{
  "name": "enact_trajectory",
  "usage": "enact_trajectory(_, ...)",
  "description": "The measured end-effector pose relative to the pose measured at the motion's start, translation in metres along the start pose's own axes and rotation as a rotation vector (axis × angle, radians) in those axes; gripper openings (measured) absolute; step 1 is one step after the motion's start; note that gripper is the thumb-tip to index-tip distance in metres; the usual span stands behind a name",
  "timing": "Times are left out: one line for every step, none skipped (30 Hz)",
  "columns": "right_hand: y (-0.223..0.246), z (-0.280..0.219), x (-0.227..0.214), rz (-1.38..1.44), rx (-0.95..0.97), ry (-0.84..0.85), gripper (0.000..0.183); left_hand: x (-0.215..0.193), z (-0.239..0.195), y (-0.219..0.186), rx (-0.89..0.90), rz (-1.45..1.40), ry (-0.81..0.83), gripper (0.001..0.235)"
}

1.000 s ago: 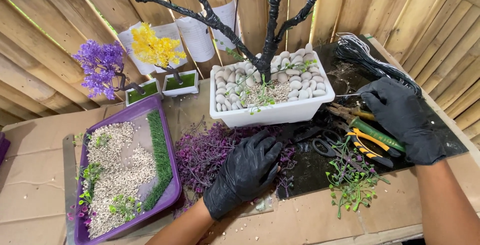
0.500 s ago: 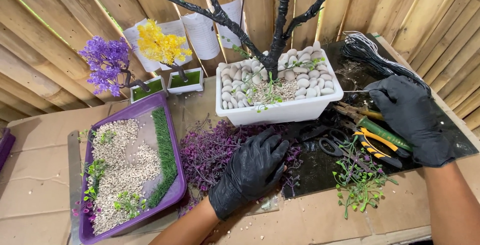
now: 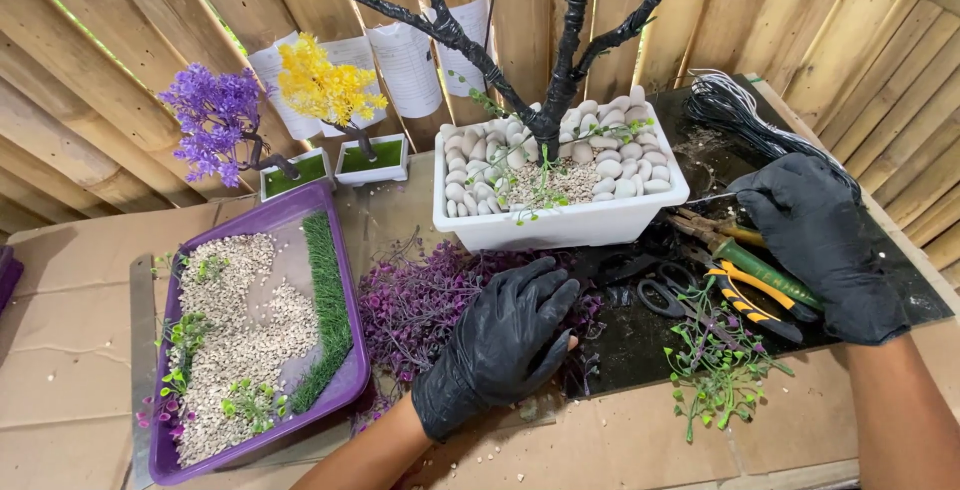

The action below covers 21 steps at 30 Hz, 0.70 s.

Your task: The person arranges small green and purple artificial plants into a white rectangular pot containing white pebbles and a black tree trunk. They use a pair of green-handled pliers to adjust the placement of the plants and the pebbles within the pot.

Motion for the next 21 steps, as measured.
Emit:
enact_trajectory(0.002, 0.0, -0.003, 0.0, -0.002, 0.0, 0.007, -0.002, 0.002, -0.003, -0.001, 0.001, -0.002, 0.049)
enact_trajectory(-0.001, 0.0, -0.004, 0.018, 0.056, 0.008, 0.007, -0.006, 0.003, -0.005, -0.009, -0.003, -0.006, 0.047)
enact_trajectory(-0.004, -0.001, -0.004, 0.035, 0.115, 0.017, 0.009, -0.009, 0.005, -0.007, -0.017, -0.008, -0.01, 0.045)
enact_trajectory(-0.008, -0.002, -0.003, 0.037, 0.114, 0.016, 0.009, -0.014, 0.006, -0.01, -0.018, -0.005, -0.011, 0.045)
enact_trajectory(-0.012, -0.004, -0.001, -0.001, 0.114, 0.018, 0.008, -0.021, 0.007, -0.013, -0.013, -0.041, -0.028, 0.042)
enact_trajectory(-0.017, -0.005, -0.001, -0.041, 0.116, 0.017, 0.009, -0.027, 0.01, -0.017, -0.004, -0.077, -0.046, 0.04)
enact_trajectory(-0.02, -0.006, 0.001, -0.042, 0.115, 0.014, 0.009, -0.029, 0.012, -0.017, -0.001, -0.076, -0.047, 0.04)
enact_trajectory(-0.022, -0.007, 0.001, -0.041, 0.109, 0.0, 0.01, -0.033, 0.013, -0.019, 0.02, -0.079, -0.064, 0.041)
enact_trajectory(-0.024, -0.008, 0.002, -0.04, 0.104, -0.013, 0.014, -0.037, 0.014, -0.022, 0.042, -0.081, -0.081, 0.041)
enact_trajectory(-0.022, -0.007, 0.001, -0.037, 0.103, -0.012, 0.014, -0.04, 0.015, -0.023, 0.04, -0.079, -0.08, 0.041)
enact_trajectory(-0.019, -0.006, 0.001, -0.035, 0.082, -0.012, 0.014, -0.045, 0.016, -0.024, 0.045, -0.068, -0.11, 0.041)
enact_trajectory(-0.015, -0.007, -0.001, -0.035, 0.065, -0.011, 0.014, -0.049, 0.016, -0.026, 0.051, -0.061, -0.139, 0.042)
enact_trajectory(-0.008, -0.003, -0.003, -0.034, 0.068, -0.009, 0.014, -0.049, 0.015, -0.025, 0.049, -0.062, -0.136, 0.042)
enact_trajectory(-0.002, 0.0, -0.003, -0.015, 0.068, 0.022, 0.012, -0.05, 0.014, -0.024, 0.05, -0.05, -0.149, 0.049)
enact_trajectory(0.005, 0.003, -0.004, 0.003, 0.069, 0.054, 0.012, -0.051, 0.012, -0.024, 0.05, -0.037, -0.161, 0.058)
enact_trajectory(0.002, 0.002, -0.001, 0.002, 0.068, 0.052, 0.012, -0.046, 0.009, -0.02, 0.051, -0.036, -0.163, 0.058)
enact_trajectory(0.0, 0.0, 0.003, -0.013, 0.051, 0.064, 0.011, -0.04, 0.005, -0.015, 0.048, -0.001, -0.159, 0.066)
enact_trajectory(-0.002, -0.004, 0.007, -0.029, 0.039, 0.077, 0.01, -0.033, 0.001, -0.01, 0.045, 0.031, -0.152, 0.075)
enact_trajectory(0.0, -0.005, 0.007, -0.03, 0.042, 0.079, 0.01, -0.035, 0.004, -0.012, 0.045, 0.028, -0.15, 0.075)
enact_trajectory(0.003, -0.003, 0.006, 0.009, 0.04, 0.077, 0.01, -0.032, 0.008, -0.009, -0.001, 0.046, -0.107, 0.057)
enact_trajectory(0.005, -0.002, 0.005, 0.049, 0.038, 0.074, 0.01, -0.03, 0.012, -0.005, -0.047, 0.063, -0.064, 0.043)
Point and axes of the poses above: each hand's wrist, its own z-axis towards the middle knuckle, its own x-axis out of the palm, y = z × x, the point moved 10 cm from there along z, towards the middle knuckle, and after that the axes turned 6 degrees about -y, right-handed, at the moved point
